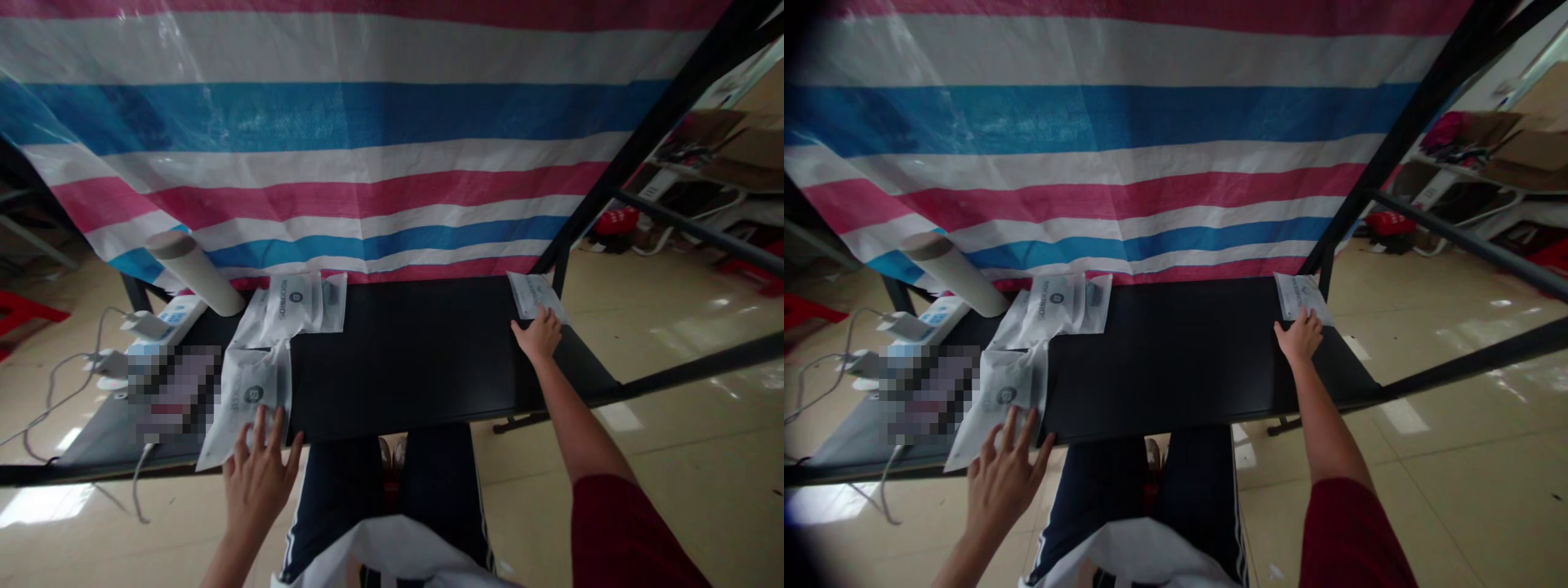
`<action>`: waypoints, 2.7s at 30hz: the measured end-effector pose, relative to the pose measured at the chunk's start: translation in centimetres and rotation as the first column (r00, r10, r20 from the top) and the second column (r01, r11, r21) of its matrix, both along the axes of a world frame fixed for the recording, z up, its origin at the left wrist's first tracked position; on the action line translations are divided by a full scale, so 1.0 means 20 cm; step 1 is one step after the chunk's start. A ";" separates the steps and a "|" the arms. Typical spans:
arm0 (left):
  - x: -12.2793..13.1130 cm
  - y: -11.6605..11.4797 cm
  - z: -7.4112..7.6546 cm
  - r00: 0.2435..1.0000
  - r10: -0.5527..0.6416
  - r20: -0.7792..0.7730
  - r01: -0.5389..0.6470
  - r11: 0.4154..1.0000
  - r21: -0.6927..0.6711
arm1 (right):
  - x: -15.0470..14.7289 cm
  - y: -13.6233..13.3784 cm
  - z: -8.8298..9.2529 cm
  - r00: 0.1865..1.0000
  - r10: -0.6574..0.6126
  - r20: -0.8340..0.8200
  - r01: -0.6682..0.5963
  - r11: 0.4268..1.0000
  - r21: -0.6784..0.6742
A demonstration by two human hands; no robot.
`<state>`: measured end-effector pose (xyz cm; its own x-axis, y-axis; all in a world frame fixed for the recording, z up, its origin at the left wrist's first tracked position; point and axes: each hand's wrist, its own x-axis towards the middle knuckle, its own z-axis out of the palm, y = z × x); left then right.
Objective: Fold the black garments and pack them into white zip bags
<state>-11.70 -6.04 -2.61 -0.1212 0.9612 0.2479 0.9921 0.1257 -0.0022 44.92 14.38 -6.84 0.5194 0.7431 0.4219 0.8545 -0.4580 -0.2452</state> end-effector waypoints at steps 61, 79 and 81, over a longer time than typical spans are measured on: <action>0.74 1.03 0.16 0.788 -0.324 0.523 0.475 0.861 -0.182 | -1.35 -0.23 0.20 0.418 0.604 -0.679 -0.485 0.780 0.395; 0.71 1.11 0.18 0.839 -0.204 0.505 0.332 0.927 -0.177 | -1.38 -0.81 0.08 0.190 0.387 -0.902 -0.569 0.793 0.220; 0.74 1.10 0.18 0.841 -0.219 0.494 0.341 0.925 -0.170 | -1.39 -0.87 0.08 0.162 0.344 -0.925 -0.536 0.818 0.210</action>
<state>3.04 16.02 0.89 0.1218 0.9925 -0.0118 0.8782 -0.1022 0.4673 17.06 -3.07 -5.32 0.0357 0.9810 -0.1906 0.1802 -0.1939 -0.9643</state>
